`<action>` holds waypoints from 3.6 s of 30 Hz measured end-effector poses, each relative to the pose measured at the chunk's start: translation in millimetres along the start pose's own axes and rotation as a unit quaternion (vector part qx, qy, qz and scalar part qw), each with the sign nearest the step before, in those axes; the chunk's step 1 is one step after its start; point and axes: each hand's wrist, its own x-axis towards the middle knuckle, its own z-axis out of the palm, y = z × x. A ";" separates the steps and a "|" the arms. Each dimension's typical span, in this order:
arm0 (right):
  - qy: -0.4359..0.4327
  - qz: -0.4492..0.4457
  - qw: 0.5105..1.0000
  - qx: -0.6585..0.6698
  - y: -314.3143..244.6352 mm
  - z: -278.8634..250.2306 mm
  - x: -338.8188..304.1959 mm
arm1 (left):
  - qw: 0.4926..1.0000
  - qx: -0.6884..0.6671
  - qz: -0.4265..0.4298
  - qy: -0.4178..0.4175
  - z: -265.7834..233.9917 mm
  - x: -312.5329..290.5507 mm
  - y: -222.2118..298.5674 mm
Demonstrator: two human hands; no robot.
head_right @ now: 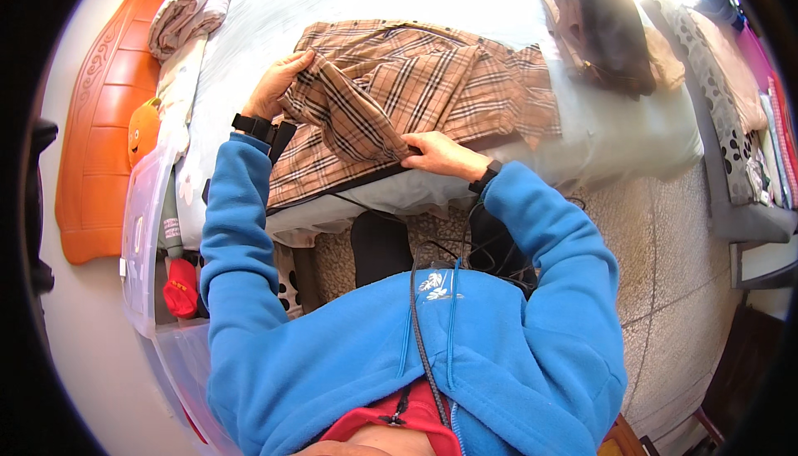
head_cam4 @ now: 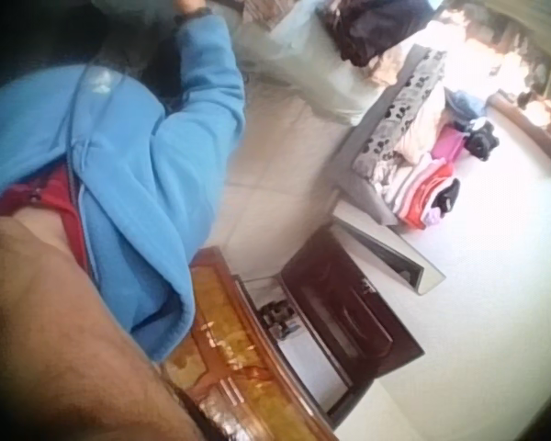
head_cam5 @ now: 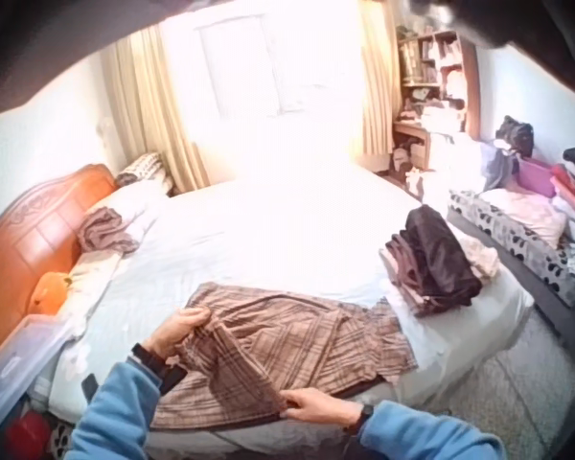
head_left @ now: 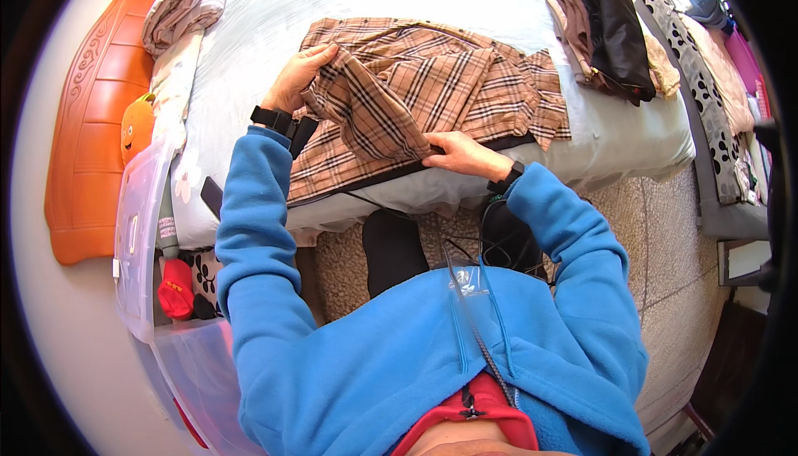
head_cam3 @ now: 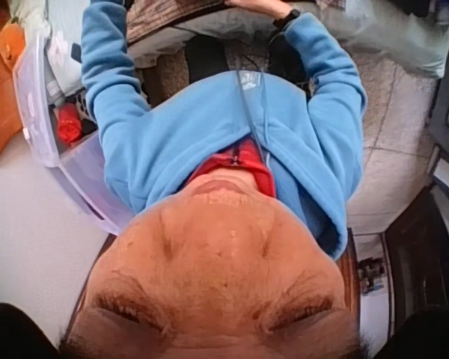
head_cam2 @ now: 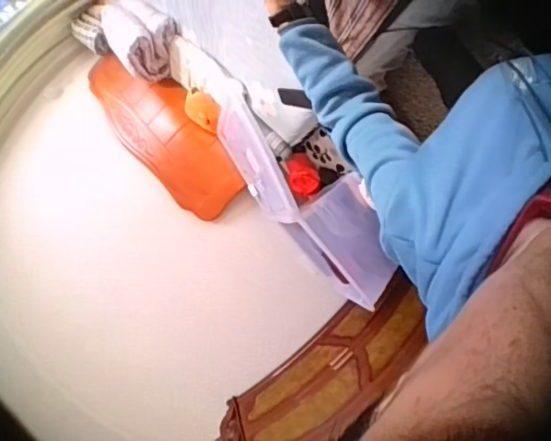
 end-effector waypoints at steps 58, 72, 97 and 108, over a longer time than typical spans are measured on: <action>0.190 0.051 0.980 -0.037 14.9 -1.8 13.5 | 0.686 0.617 0.156 0.352 -53.0 36.1 -144.5; 0.195 -0.014 0.968 -0.161 25.9 5.4 11.3 | 0.658 0.637 0.173 0.363 -83.2 54.3 -187.2; 0.246 -0.049 0.945 -0.211 -1.3 6.4 15.4 | 0.762 0.542 0.275 0.223 57.9 -71.7 -218.6; 0.008 -0.051 0.866 -0.497 6.4 64.4 39.9 | 0.704 0.631 0.173 0.275 42.1 -4.1 -231.8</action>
